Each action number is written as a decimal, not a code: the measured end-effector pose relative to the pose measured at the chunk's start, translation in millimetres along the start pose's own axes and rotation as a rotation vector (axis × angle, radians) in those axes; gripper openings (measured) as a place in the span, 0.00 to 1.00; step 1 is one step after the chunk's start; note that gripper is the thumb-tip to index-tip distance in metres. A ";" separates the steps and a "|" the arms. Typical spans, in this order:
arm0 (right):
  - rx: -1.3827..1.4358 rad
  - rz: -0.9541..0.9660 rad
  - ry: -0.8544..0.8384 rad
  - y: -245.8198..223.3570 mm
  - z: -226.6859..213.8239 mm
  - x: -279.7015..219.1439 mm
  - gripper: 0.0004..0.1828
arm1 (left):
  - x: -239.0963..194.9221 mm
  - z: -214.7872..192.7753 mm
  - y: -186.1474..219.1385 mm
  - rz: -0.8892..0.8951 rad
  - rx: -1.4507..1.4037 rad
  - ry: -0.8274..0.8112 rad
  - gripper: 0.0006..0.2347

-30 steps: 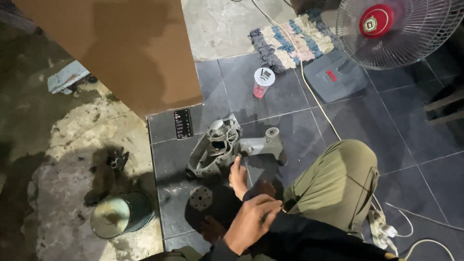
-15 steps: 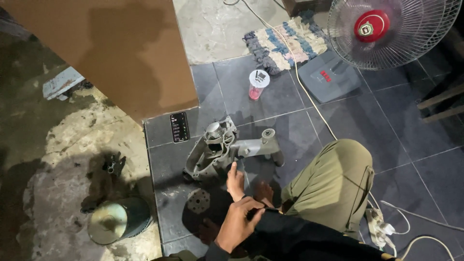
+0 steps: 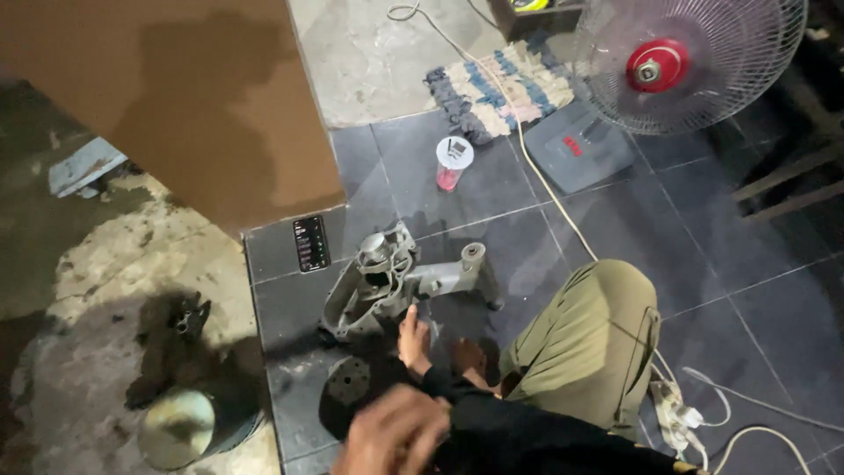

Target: The person sits on the floor and uses a small tool to scrape and clean the surface of a grey metal part. They repeatedly rub the tool against the metal, occasionally pausing to inspect the surface.

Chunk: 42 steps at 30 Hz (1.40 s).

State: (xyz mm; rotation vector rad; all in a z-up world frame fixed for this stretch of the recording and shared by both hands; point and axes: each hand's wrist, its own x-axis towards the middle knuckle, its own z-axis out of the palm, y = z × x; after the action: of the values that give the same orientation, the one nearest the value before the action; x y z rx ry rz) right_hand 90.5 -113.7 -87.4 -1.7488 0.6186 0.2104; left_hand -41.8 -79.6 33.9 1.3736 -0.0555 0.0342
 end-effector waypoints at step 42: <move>0.273 0.158 -0.008 -0.1 11.5 8.4 0.36 | 16.6 -78.3 -41.6 -1.092 1.087 -0.998 0.14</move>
State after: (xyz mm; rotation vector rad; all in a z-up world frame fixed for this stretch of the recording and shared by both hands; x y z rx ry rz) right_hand 99.6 -105.2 -94.3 -1.4371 0.7447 0.2307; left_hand -21.3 -11.1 -21.1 2.1839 -0.1203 -1.7558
